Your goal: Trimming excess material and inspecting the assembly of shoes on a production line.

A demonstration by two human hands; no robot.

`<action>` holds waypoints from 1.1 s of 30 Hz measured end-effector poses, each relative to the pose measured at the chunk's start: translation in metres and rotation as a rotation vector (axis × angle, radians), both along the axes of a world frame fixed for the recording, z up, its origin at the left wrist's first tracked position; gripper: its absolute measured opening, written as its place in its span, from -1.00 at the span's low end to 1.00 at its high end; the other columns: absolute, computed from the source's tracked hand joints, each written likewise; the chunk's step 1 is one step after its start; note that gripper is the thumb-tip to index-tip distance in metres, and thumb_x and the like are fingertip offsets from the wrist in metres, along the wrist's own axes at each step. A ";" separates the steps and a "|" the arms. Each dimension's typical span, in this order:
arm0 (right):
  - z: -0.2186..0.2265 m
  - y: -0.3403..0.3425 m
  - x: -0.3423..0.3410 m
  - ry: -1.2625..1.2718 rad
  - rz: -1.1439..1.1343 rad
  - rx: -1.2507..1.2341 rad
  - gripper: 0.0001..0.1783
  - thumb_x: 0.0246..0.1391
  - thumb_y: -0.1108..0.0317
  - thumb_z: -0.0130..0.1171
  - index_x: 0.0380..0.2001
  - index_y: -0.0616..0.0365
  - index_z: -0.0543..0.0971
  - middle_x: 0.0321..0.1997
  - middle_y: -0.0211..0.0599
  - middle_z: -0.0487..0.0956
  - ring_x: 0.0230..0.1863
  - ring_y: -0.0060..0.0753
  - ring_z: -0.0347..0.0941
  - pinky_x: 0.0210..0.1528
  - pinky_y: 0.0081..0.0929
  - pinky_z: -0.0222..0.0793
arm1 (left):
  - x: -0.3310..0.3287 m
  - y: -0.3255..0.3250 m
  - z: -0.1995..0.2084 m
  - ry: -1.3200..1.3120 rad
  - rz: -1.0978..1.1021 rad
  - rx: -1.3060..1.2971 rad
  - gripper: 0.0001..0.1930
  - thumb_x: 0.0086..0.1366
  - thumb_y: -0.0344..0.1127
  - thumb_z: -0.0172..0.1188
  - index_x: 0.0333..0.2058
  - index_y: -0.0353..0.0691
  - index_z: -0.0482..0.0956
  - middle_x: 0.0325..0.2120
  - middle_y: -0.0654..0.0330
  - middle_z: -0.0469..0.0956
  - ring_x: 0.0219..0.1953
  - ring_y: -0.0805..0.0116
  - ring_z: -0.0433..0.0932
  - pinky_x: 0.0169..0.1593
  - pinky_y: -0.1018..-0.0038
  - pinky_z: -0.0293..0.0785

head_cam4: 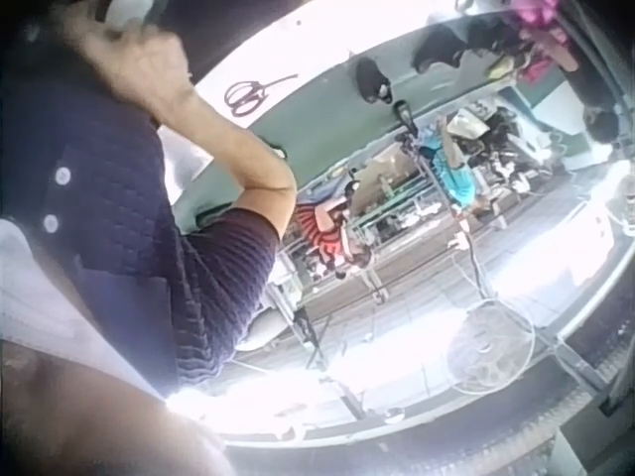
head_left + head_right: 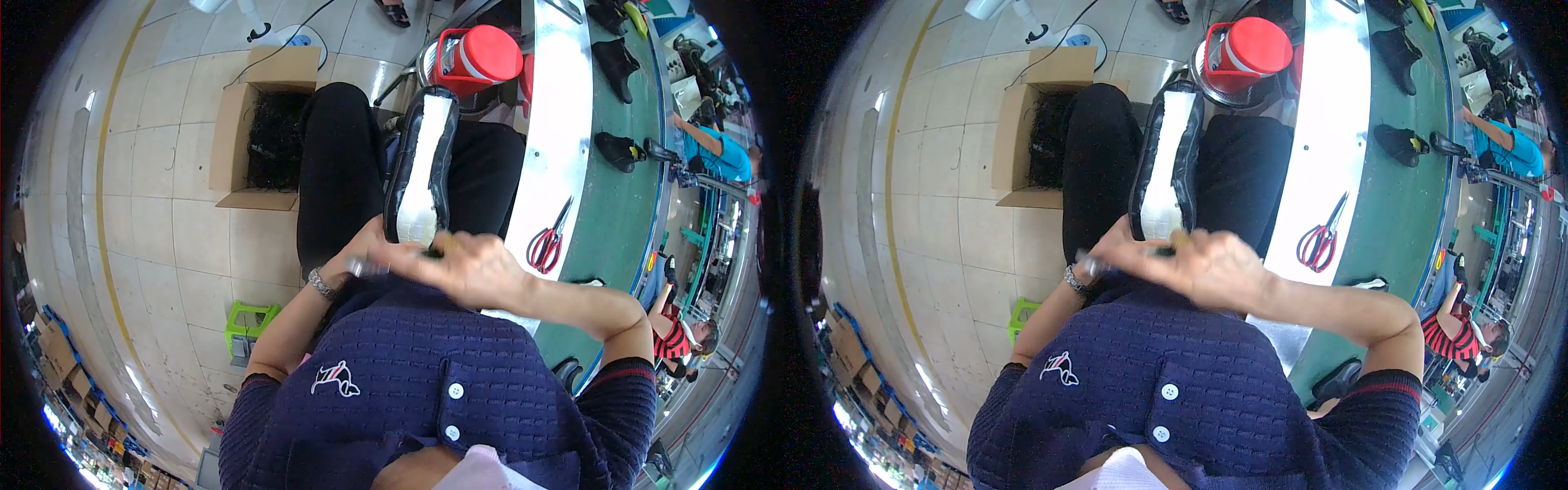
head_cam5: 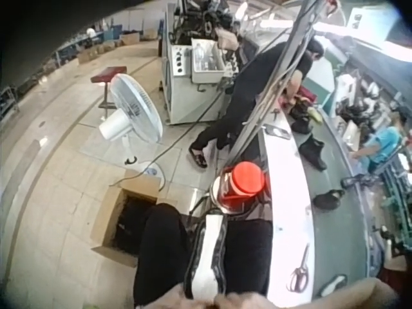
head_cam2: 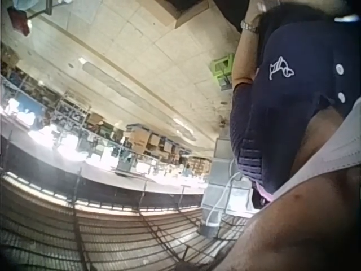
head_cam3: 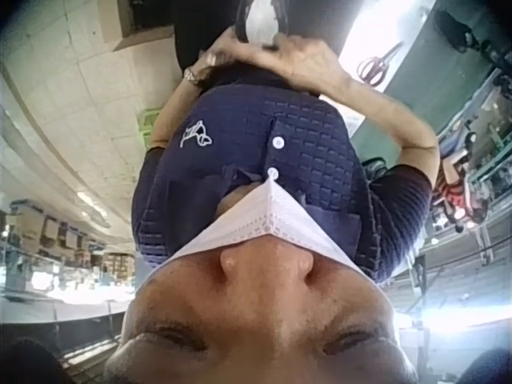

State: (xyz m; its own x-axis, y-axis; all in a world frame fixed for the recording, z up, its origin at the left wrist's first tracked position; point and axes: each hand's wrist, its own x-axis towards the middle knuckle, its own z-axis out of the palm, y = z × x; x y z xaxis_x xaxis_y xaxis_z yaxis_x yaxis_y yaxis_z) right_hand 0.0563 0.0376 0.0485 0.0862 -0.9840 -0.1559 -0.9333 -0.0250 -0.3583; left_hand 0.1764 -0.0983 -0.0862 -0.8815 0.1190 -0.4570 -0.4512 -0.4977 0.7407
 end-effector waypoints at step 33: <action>-0.038 0.065 -0.089 -0.310 -1.282 -0.042 -0.31 0.13 0.03 0.15 0.27 -0.05 0.21 -0.35 0.14 0.60 -0.28 0.19 0.56 -0.22 -0.10 0.43 | -0.083 -0.030 0.049 -0.048 -0.015 0.052 0.10 -0.08 -0.37 0.49 0.34 -0.18 -0.12 0.17 0.13 0.23 0.22 0.29 0.22 0.28 0.37 0.14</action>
